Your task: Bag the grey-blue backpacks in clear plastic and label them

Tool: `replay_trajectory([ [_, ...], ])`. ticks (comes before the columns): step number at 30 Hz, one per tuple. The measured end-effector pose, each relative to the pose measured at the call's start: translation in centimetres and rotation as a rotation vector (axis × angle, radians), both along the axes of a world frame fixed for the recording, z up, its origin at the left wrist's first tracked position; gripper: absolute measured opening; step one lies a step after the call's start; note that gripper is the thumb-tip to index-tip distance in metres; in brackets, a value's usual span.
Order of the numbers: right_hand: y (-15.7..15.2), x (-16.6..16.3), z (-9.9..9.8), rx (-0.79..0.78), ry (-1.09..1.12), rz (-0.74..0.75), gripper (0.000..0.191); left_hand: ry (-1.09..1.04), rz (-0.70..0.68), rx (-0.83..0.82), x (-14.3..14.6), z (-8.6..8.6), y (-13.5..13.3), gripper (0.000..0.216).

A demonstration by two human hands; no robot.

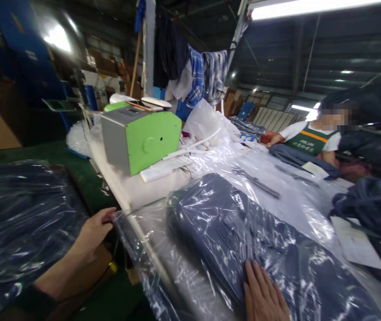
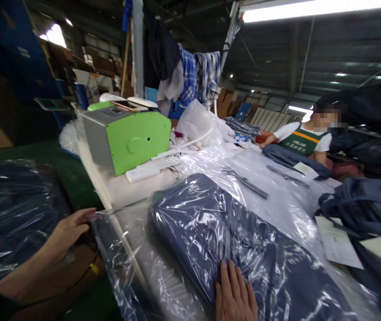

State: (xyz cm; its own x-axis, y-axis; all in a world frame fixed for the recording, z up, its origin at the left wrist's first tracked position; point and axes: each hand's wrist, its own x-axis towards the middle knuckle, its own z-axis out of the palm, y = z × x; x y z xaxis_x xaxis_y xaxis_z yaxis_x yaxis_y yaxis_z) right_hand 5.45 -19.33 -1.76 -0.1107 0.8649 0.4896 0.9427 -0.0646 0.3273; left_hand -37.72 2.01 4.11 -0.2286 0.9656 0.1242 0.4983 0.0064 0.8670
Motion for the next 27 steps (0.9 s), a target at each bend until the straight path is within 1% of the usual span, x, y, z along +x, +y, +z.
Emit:
replay_trajectory([
  [1,0.0,0.0,0.2,-0.004,-0.029,0.010,0.061,0.050,0.011,0.044,0.4,0.8,-0.6,0.040],
  [2,0.0,-0.2,0.5,0.006,-0.050,0.010,0.060,0.126,0.011,0.136,1.2,1.7,-1.3,0.041],
  [3,0.0,-0.5,0.9,0.021,-0.059,0.001,0.057,0.263,-0.033,0.313,2.6,2.5,-2.0,0.040],
  [4,0.1,-0.9,1.4,0.041,-0.059,-0.005,0.052,0.385,-0.125,0.506,4.6,3.3,-2.6,0.040],
  [5,0.2,-1.5,1.9,0.058,-0.051,-0.012,0.048,0.469,-0.291,0.684,7.0,3.8,-3.1,0.042],
  [6,0.3,-2.1,2.4,0.075,-0.036,-0.023,0.045,0.549,-0.466,0.822,9.6,4.1,-3.5,0.044],
  [8,0.4,-3.2,3.4,0.094,-0.009,-0.053,0.043,0.707,-0.790,0.940,14.8,4.1,-3.7,0.050],
  [9,0.4,-3.6,3.8,0.089,-0.003,-0.069,0.042,0.770,-0.933,0.959,16.9,3.8,-3.6,0.055],
  [10,0.4,-3.9,4.1,0.081,0.000,-0.088,0.042,0.821,-1.050,0.953,18.6,3.4,-3.4,0.057],
  [11,0.4,-4.1,4.4,0.073,0.000,-0.106,0.042,0.857,-1.136,0.936,19.7,3.0,-3.2,0.059],
  [12,0.2,-4.3,4.6,0.068,-0.005,-0.110,0.042,0.878,-1.193,0.915,20.3,2.5,-2.9,0.059],
  [14,-0.4,-4.2,5.0,0.058,-0.017,-0.081,0.042,0.906,-1.253,0.887,20.5,1.5,-2.3,0.064],
  [16,-1.6,-4.0,5.2,0.040,-0.024,-0.034,0.041,0.938,-1.276,0.899,19.9,0.8,-1.8,0.072],
  [19,-3.4,-3.3,5.3,0.017,-0.032,-0.017,0.039,0.978,-1.273,0.928,19.6,0.4,-1.6,0.075],
  [21,-4.0,-2.5,5.2,0.008,-0.024,-0.040,0.038,0.985,-1.268,0.920,20.2,0.4,-1.5,0.074],
  [23,-3.7,-1.8,5.0,0.007,0.018,-0.064,0.037,0.997,-1.265,0.898,21.3,0.6,-1.1,0.074],
  [27,-2.1,-0.8,5.0,0.019,0.095,-0.109,0.039,1.031,-1.286,0.874,23.2,0.7,0.4,0.074],
])
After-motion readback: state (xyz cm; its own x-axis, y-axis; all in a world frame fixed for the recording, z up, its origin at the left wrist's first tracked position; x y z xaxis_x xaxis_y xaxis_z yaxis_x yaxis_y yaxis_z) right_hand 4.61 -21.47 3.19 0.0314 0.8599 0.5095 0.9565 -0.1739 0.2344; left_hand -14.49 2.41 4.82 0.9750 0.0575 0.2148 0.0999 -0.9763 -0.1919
